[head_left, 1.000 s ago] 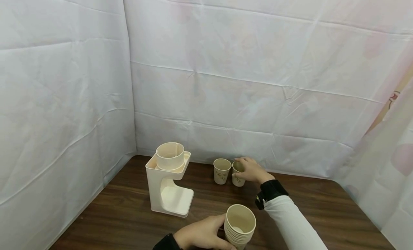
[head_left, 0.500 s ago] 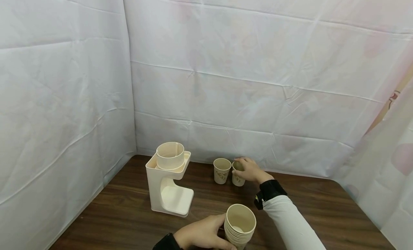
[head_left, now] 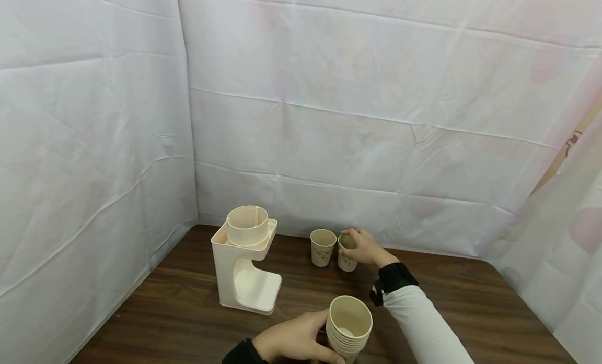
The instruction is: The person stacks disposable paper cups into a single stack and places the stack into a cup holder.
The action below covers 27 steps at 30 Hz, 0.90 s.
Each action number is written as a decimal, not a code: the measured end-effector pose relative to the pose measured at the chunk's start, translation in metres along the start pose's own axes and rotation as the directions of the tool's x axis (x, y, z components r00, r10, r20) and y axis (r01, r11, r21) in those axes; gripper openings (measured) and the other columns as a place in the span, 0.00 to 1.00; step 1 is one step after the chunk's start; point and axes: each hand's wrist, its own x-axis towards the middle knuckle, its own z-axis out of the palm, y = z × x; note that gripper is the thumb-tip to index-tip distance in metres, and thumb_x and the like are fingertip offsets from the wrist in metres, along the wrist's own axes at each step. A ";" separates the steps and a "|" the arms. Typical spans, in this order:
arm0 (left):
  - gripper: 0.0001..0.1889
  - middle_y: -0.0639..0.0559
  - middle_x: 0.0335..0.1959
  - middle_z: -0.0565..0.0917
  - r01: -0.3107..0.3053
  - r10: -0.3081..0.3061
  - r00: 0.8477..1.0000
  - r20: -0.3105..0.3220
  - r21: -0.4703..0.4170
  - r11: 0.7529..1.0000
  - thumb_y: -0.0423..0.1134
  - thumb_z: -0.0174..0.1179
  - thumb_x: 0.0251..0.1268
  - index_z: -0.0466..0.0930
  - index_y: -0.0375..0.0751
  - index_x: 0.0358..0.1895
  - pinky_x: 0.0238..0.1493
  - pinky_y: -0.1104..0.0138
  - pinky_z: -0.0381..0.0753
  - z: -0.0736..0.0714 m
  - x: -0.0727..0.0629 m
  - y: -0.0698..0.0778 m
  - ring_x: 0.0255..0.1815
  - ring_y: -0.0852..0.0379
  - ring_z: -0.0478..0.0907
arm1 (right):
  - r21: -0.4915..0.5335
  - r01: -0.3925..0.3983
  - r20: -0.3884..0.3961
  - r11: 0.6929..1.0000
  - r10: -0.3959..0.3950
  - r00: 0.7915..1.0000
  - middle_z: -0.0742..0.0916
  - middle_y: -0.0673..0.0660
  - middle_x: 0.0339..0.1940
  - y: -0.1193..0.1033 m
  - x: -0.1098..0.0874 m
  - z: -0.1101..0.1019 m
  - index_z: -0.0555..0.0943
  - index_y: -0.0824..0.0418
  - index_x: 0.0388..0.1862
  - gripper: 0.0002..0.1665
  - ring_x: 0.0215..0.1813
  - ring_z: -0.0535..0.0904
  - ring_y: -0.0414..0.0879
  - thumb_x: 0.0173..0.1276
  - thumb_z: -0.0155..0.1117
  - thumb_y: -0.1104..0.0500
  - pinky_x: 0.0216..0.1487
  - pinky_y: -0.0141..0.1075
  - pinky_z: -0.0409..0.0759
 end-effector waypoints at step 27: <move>0.33 0.60 0.60 0.78 0.006 -0.006 1.000 -0.003 -0.001 1.000 0.39 0.71 0.63 0.65 0.48 0.70 0.60 0.69 0.73 0.000 -0.002 0.001 0.59 0.67 0.74 | 0.042 0.100 -0.125 0.994 -0.094 0.988 0.74 0.70 0.63 -0.006 -0.037 -0.001 0.74 0.62 0.69 0.32 0.65 0.68 0.69 0.69 0.69 0.53 0.60 0.64 0.70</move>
